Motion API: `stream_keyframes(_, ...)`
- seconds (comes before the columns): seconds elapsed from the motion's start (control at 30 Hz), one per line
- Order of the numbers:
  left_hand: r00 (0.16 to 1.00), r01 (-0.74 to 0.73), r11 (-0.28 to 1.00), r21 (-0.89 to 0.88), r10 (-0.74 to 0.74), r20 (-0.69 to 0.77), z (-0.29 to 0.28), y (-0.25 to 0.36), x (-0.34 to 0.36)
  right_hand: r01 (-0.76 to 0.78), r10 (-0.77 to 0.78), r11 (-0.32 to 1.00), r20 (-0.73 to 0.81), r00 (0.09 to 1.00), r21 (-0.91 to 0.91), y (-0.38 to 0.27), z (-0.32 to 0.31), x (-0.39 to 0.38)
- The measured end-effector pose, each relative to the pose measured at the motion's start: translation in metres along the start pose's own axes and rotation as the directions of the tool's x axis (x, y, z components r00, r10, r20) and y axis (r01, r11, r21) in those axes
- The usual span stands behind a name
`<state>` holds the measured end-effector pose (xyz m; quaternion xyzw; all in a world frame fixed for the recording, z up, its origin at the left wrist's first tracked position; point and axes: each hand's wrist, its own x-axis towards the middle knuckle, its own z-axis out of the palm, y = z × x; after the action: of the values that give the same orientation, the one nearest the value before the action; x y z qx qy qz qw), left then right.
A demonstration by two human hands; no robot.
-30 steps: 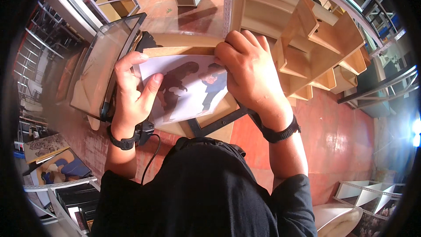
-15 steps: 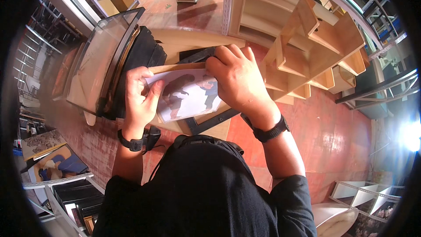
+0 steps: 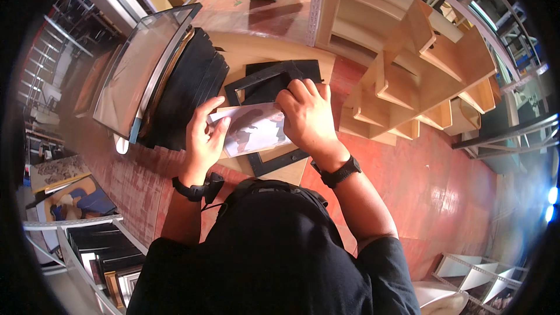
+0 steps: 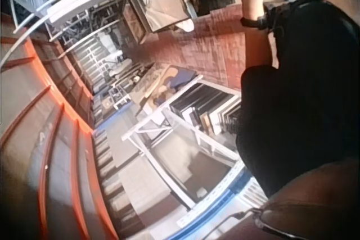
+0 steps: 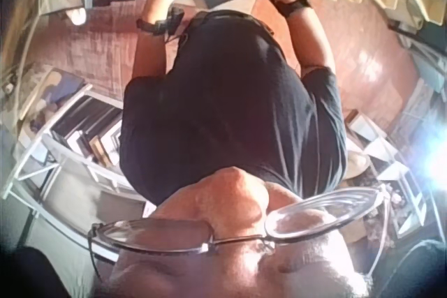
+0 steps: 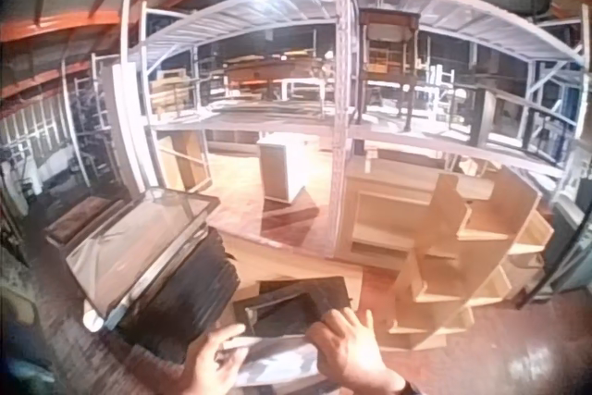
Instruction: Placing a printed photo into a picture frame and securing the back panel.
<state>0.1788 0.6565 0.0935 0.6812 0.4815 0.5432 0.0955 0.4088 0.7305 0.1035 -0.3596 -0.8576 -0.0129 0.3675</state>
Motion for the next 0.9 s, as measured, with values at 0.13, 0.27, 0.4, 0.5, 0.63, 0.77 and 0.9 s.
stream_keyframes(0.13,0.995,-0.075,0.982,0.173,0.061,0.084,-0.008,0.008,-0.004,-0.002,0.003,1.000,-0.042,0.999,0.030,-0.002,0.005,-0.003)
stream_keyframes(0.27,0.998,-0.060,0.986,0.155,0.054,0.041,-0.011,0.004,-0.012,0.020,-0.017,0.998,-0.041,0.999,0.055,-0.002,0.009,-0.007)
stream_keyframes(0.4,1.000,-0.007,0.989,0.149,0.004,0.023,-0.017,-0.001,-0.019,-0.003,0.007,0.994,-0.035,0.999,0.110,0.000,0.014,-0.009)
stream_keyframes(0.5,0.999,0.008,0.990,0.139,-0.013,0.030,-0.021,-0.002,-0.018,0.013,-0.011,0.994,-0.016,1.000,0.113,-0.001,0.017,-0.004)
stream_keyframes(0.63,0.997,0.019,0.990,0.137,-0.030,0.074,-0.031,-0.007,-0.008,0.051,-0.050,0.989,-0.009,0.999,0.135,-0.003,0.022,0.008)
stream_keyframes(0.77,0.987,-0.087,0.980,0.179,0.061,0.148,-0.034,-0.010,0.010,0.020,-0.021,0.996,0.011,1.000,0.086,-0.007,0.027,0.017)
stream_keyframes(0.9,0.980,-0.017,0.992,0.122,-0.008,0.198,-0.038,-0.019,0.021,-0.024,0.023,0.999,0.030,0.999,0.045,-0.012,0.032,0.024)
